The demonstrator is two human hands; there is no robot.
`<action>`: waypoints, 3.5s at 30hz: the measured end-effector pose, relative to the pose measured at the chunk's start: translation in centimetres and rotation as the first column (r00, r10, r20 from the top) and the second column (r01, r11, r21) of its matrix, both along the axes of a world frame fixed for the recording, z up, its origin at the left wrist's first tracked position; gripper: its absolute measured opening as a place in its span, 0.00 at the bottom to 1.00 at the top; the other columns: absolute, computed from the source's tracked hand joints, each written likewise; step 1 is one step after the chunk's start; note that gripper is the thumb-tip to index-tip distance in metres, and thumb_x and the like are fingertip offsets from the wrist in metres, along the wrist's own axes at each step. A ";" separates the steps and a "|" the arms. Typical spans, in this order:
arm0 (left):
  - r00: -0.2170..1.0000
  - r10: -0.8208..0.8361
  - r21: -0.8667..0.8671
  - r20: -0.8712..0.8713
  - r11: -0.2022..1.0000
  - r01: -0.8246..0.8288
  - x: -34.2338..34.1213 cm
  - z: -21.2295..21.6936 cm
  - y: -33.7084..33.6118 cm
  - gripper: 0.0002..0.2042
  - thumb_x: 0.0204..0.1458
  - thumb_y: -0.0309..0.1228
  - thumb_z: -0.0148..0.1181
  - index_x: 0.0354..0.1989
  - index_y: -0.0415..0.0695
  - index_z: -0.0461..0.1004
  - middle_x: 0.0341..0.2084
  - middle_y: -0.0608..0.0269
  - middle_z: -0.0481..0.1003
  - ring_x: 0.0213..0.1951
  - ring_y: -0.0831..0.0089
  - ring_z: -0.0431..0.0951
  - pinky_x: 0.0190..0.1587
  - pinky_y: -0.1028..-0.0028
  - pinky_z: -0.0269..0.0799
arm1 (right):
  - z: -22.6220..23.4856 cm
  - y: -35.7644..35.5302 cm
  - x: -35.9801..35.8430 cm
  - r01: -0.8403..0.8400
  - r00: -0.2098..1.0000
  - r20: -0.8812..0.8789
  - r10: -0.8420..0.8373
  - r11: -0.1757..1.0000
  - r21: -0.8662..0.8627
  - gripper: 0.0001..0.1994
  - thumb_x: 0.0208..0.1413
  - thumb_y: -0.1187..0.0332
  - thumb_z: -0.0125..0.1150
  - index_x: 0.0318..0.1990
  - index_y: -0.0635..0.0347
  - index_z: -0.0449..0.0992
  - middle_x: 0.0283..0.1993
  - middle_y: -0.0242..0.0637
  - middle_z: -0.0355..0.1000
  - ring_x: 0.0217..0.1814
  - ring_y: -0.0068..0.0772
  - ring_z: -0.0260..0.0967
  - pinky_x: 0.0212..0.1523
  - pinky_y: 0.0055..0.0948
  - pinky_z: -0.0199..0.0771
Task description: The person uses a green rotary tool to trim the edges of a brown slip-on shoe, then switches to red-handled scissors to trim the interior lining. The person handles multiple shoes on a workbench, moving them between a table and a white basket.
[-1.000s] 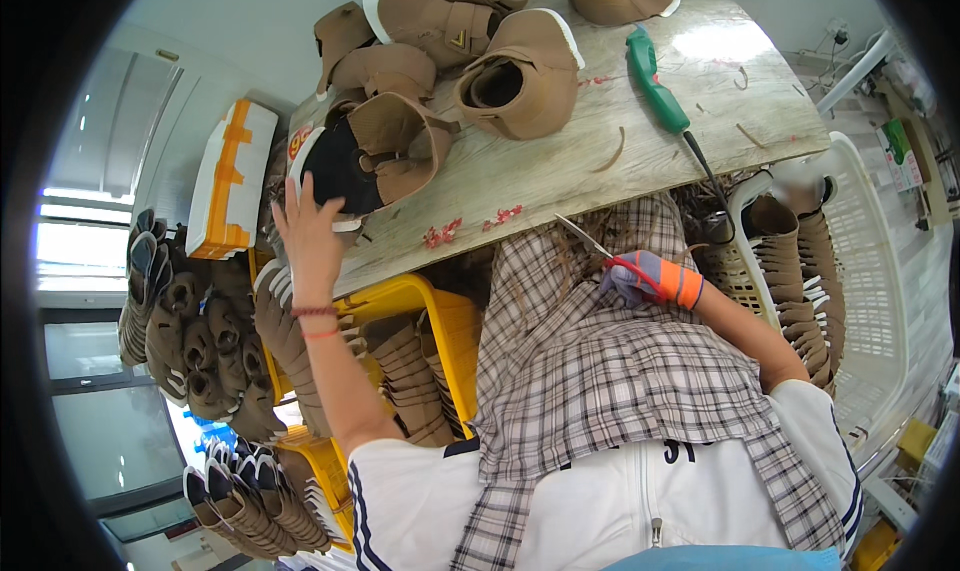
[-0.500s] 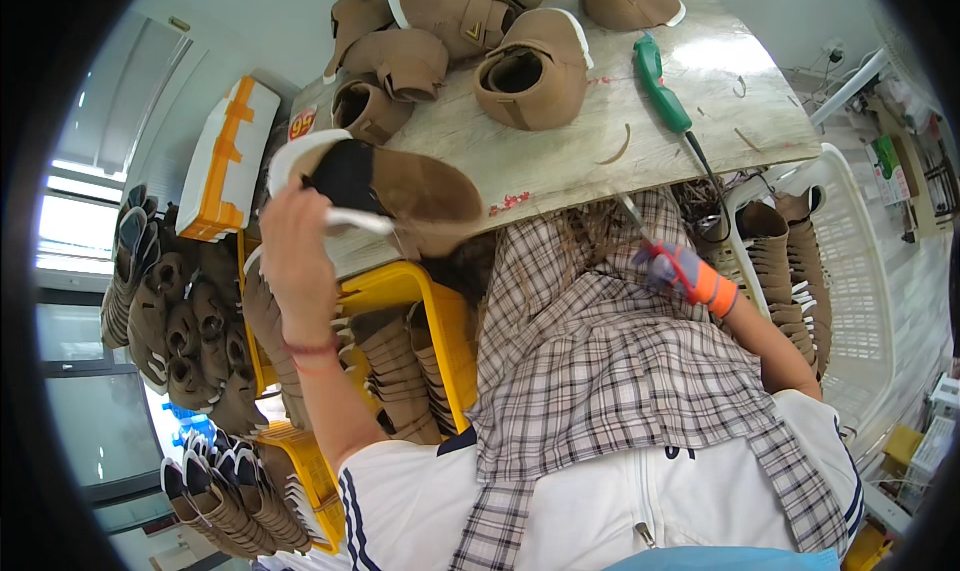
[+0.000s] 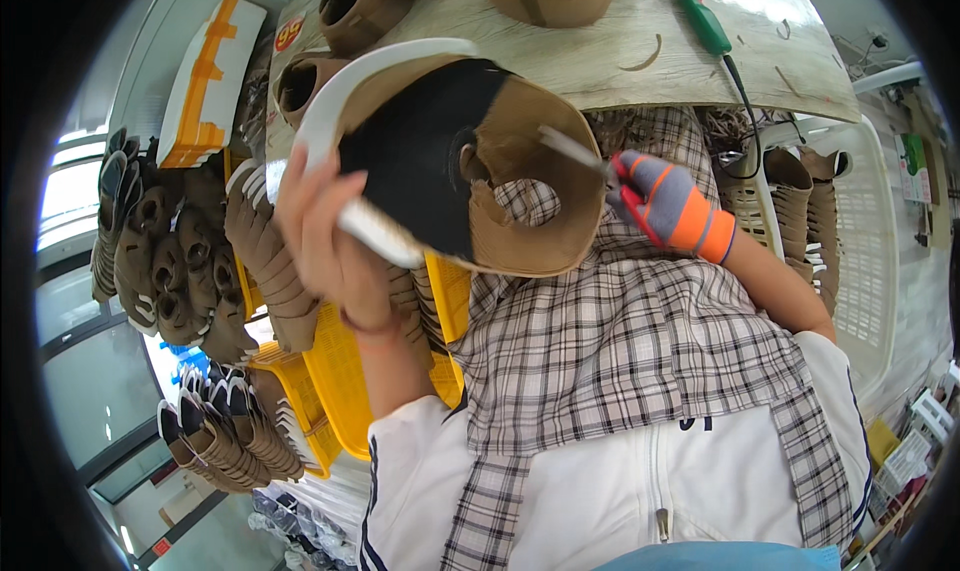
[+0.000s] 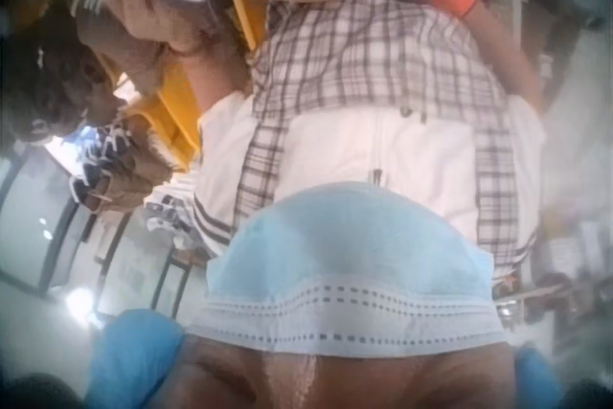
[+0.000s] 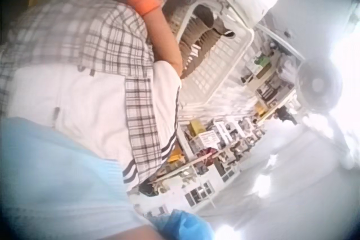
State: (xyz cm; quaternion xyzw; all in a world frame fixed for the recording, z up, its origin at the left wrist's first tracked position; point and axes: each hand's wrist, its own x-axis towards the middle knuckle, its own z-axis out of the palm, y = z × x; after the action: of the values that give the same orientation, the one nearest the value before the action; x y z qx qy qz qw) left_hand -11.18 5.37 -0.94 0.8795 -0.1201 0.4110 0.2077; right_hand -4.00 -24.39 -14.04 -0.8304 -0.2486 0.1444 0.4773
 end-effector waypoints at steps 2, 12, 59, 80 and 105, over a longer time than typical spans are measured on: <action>0.969 -0.239 -0.466 0.058 0.852 0.238 4.9 -3.3 0.8 0.12 0.54 0.21 0.45 0.34 0.45 0.78 0.55 0.50 0.66 0.61 0.55 0.63 0.62 0.61 0.57 | 0.1 0.3 -1.8 -0.173 0.976 -0.146 0.162 0.983 -0.064 0.10 0.51 0.66 0.61 0.38 0.58 0.73 0.30 0.45 0.73 0.32 0.43 0.74 0.32 0.32 0.72; 0.703 -0.587 -0.773 -0.401 0.628 0.084 11.0 -13.5 -0.7 0.28 0.53 0.14 0.46 0.64 0.47 0.59 0.55 0.56 0.68 0.52 0.67 0.73 0.54 0.71 0.69 | -1.0 -2.3 -0.8 -0.093 0.888 -0.443 0.125 0.991 0.095 0.12 0.54 0.63 0.63 0.41 0.60 0.74 0.24 0.28 0.68 0.27 0.18 0.65 0.30 0.21 0.68; 0.818 -0.541 -0.746 -0.194 -0.461 -0.481 -3.1 -19.7 -1.9 0.19 0.54 0.34 0.61 0.52 0.42 0.66 0.47 0.62 0.72 0.47 0.67 0.73 0.46 0.67 0.75 | -3.2 -0.1 4.7 -0.152 0.830 0.417 0.371 0.869 -0.470 0.14 0.44 0.60 0.65 0.35 0.55 0.73 0.34 0.36 0.74 0.38 0.40 0.72 0.37 0.37 0.72; 0.800 -0.566 -0.833 -0.197 -0.334 -0.442 -2.0 -18.6 -2.9 0.22 0.54 0.36 0.61 0.56 0.44 0.65 0.49 0.62 0.70 0.50 0.67 0.70 0.51 0.64 0.71 | -1.6 4.9 4.8 -0.098 0.711 0.471 0.522 0.737 -0.669 0.18 0.40 0.60 0.67 0.40 0.52 0.75 0.37 0.36 0.72 0.42 0.37 0.70 0.43 0.32 0.67; 0.797 -0.558 -0.858 -0.231 -0.269 -0.437 -1.8 -18.4 -3.4 0.21 0.54 0.34 0.61 0.55 0.43 0.66 0.48 0.63 0.70 0.48 0.68 0.71 0.50 0.66 0.71 | -1.8 3.4 5.2 -0.058 0.717 0.503 0.483 0.760 -0.647 0.13 0.41 0.61 0.66 0.36 0.52 0.76 0.30 0.32 0.75 0.36 0.35 0.73 0.36 0.32 0.72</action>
State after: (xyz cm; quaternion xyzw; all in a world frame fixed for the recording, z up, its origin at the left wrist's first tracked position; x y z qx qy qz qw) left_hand -12.94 1.97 -19.38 0.4113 0.2780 0.0202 0.8678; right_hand 1.17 -20.97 -15.81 -0.8840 -0.4646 -0.0080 0.0521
